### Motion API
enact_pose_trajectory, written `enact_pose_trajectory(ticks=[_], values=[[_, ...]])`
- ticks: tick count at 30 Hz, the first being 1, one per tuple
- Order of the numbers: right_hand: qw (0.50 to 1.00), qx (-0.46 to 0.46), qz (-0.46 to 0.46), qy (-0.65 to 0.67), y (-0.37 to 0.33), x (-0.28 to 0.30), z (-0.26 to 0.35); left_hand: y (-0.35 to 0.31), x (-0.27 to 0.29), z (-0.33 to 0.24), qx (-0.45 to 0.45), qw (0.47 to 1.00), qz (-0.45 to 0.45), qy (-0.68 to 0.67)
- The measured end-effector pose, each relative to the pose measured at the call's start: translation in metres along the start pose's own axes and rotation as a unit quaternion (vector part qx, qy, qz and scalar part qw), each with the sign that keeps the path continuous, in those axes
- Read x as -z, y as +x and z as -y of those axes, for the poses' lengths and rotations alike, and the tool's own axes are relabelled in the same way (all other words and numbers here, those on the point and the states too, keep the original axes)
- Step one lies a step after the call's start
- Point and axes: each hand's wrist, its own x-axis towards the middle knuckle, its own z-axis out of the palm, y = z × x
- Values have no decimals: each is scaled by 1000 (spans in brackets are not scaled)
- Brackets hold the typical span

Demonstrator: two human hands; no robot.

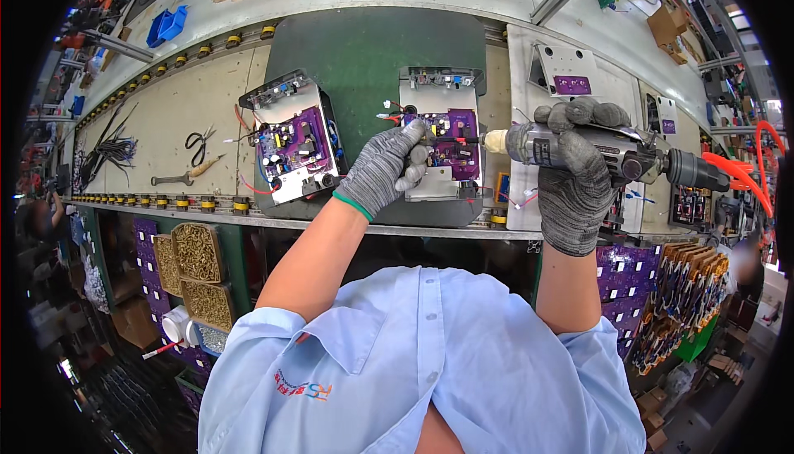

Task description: Assembling electronic components for solar energy systems by installing circuit boards into metal housings and securing them with screws.

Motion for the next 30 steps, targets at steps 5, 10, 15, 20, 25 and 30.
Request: enact_pose_trajectory(ticks=[5,10,15,20,25,30], values=[[999,12,-5,-31,0,0,-3,0,-10,-3,11,1000,-5,-2],[995,51,-38,-74,-3,7,-9,2,-25,-6,27,998,-50,4],[982,109,65,-138,-2,16,-8,10,-37,-7,55,992,-92,62],[982,80,12,-173,5,23,-6,29,-37,-12,99,987,-80,101],[956,113,-73,-259,24,43,-34,23,-4,-22,86,986,-87,117],[975,42,-91,-196,26,57,-53,-2,26,-19,66,997,18,33]])
